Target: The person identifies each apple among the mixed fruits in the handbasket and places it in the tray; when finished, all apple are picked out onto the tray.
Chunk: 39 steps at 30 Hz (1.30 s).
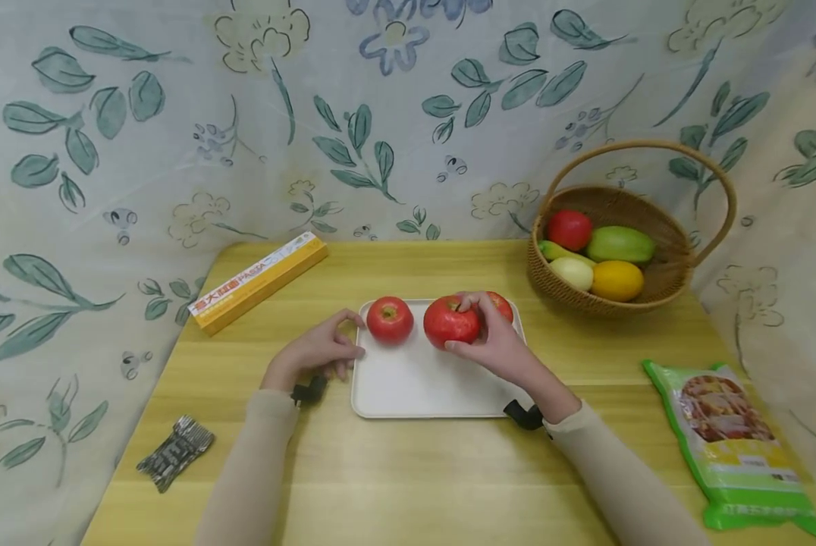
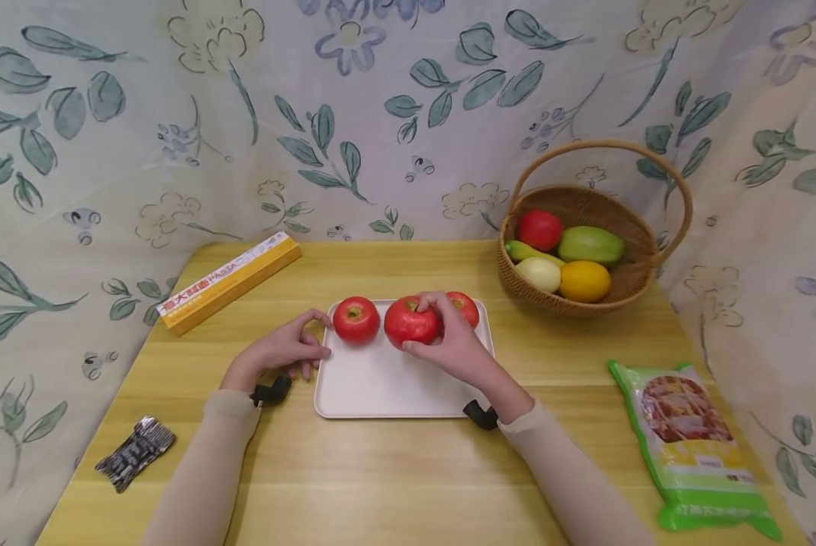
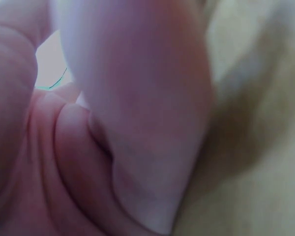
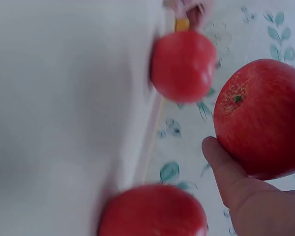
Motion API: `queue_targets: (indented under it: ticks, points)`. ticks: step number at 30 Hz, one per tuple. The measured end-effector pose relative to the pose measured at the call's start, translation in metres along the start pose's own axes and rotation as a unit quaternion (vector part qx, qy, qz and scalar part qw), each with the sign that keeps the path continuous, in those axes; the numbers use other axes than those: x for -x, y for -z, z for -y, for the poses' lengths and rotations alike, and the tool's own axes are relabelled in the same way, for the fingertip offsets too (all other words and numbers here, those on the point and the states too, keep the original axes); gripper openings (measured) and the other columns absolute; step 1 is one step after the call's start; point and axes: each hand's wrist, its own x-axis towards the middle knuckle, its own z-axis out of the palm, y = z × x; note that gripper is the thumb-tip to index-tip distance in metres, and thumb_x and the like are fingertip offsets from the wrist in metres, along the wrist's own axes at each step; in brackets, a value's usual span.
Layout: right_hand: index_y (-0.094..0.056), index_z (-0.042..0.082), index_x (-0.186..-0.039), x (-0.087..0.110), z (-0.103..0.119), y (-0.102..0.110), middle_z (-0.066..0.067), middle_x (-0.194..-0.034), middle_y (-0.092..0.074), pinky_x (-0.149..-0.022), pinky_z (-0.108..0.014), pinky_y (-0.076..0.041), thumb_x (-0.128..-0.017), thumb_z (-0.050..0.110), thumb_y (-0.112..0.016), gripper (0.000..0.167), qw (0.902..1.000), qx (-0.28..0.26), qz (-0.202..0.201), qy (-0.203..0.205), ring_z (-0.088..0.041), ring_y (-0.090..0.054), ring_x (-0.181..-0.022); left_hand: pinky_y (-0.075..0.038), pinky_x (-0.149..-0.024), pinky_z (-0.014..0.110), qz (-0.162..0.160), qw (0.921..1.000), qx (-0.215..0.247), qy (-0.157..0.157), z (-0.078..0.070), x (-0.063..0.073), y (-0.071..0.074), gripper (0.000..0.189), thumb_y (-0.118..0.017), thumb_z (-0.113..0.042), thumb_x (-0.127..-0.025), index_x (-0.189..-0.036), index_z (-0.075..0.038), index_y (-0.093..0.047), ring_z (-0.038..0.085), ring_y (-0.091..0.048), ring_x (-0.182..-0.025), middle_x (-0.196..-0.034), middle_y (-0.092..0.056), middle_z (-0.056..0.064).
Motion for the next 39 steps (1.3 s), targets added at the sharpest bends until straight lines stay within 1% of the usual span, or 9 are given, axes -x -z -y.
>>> queue_targets:
  ticks: [3,9,11,14,19,25,28,34,39]
  points:
    - [-0.045,0.014,-0.122,0.007,-0.001,-0.017,-0.010,-0.152,-0.049,-0.107,-0.057,-0.056,-0.087,0.011,-0.085,0.053,0.9996,0.005,0.026,0.005,-0.040,-0.050,-0.143,-0.054,-0.052,0.028,0.001,1.0000,0.002,0.001,-0.002,-0.001,0.000,0.060,-0.082,-0.030,-0.094,-0.141,-0.024,-0.045,0.021,-0.068,-0.056,-0.082,-0.073,0.009]
    - [-0.049,0.016,-0.119,0.015,-0.006,-0.048,-0.007,-0.152,-0.052,-0.109,-0.051,-0.056,-0.087,0.012,-0.085,0.048,0.9971,-0.013,0.073,0.017,-0.034,-0.054,-0.140,-0.053,-0.052,0.028,0.003,1.0000,0.006,0.005,-0.003,0.000,0.000,0.058,-0.081,-0.029,-0.095,-0.141,-0.024,-0.045,0.021,-0.068,-0.057,-0.081,-0.073,0.009]
    - [-0.050,0.018,-0.119,0.016,-0.008,-0.057,-0.005,-0.151,-0.053,-0.109,-0.047,-0.056,-0.088,0.012,-0.084,0.047,0.9961,-0.012,0.083,0.029,-0.030,-0.055,-0.139,-0.053,-0.052,0.027,0.003,1.0000,0.006,0.003,-0.004,0.000,0.000,0.058,-0.081,-0.028,-0.095,-0.140,-0.024,-0.045,0.021,-0.067,-0.056,-0.081,-0.073,0.008]
    - [-0.050,0.020,-0.119,0.016,-0.010,-0.066,-0.002,-0.150,-0.054,-0.108,-0.044,-0.055,-0.088,0.014,-0.084,0.046,0.9950,0.001,0.093,0.038,-0.026,-0.056,-0.137,-0.053,-0.052,0.027,0.003,1.0000,0.006,0.003,-0.005,0.001,0.000,0.057,-0.080,-0.028,-0.095,-0.140,-0.024,-0.045,0.021,-0.067,-0.056,-0.080,-0.073,0.008]
    - [-0.051,0.022,-0.121,0.015,-0.007,-0.075,0.001,-0.148,-0.054,-0.107,-0.044,-0.056,-0.089,0.018,-0.084,0.046,0.9939,0.012,0.104,0.034,-0.022,-0.055,-0.136,-0.052,-0.052,0.028,0.003,1.0000,0.003,0.005,-0.005,0.001,0.000,0.057,-0.080,-0.028,-0.096,-0.140,-0.024,-0.045,0.020,-0.067,-0.055,-0.079,-0.073,0.008]
    - [-0.052,0.021,-0.118,0.013,-0.007,-0.085,0.001,-0.142,-0.054,-0.105,-0.040,-0.055,-0.089,0.021,-0.083,0.042,0.9901,0.026,0.126,0.056,-0.019,-0.056,-0.132,-0.053,-0.052,0.028,0.004,1.0000,0.005,0.000,-0.005,0.001,0.001,0.056,-0.080,-0.028,-0.096,-0.140,-0.023,-0.045,0.021,-0.068,-0.056,-0.078,-0.073,0.009]
    - [-0.052,0.022,-0.118,0.013,-0.008,-0.088,0.002,-0.141,-0.053,-0.105,-0.039,-0.056,-0.089,0.022,-0.083,0.043,0.9882,0.031,0.137,0.061,-0.018,-0.056,-0.131,-0.054,-0.051,0.028,0.004,1.0000,0.007,-0.001,-0.006,0.001,0.001,0.057,-0.080,-0.028,-0.096,-0.140,-0.023,-0.045,0.021,-0.068,-0.056,-0.078,-0.073,0.009]
    - [-0.050,0.025,-0.117,0.014,-0.010,-0.091,0.003,-0.144,-0.051,-0.104,-0.038,-0.057,-0.086,0.020,-0.084,0.046,0.9864,0.043,0.146,0.063,-0.018,-0.054,-0.134,-0.054,-0.051,0.028,0.004,1.0000,0.006,0.001,-0.007,0.001,0.001,0.057,-0.080,-0.028,-0.095,-0.140,-0.023,-0.045,0.021,-0.068,-0.056,-0.078,-0.072,0.008]
    - [-0.050,0.026,-0.112,0.014,-0.010,-0.092,0.003,-0.150,-0.048,-0.108,-0.041,-0.056,-0.085,0.019,-0.087,0.046,0.9837,0.060,0.155,0.070,-0.020,-0.051,-0.139,-0.054,-0.051,0.028,0.004,1.0000,0.005,0.006,-0.007,0.002,0.001,0.057,-0.080,-0.028,-0.095,-0.140,-0.025,-0.045,0.021,-0.068,-0.056,-0.078,-0.073,0.009]
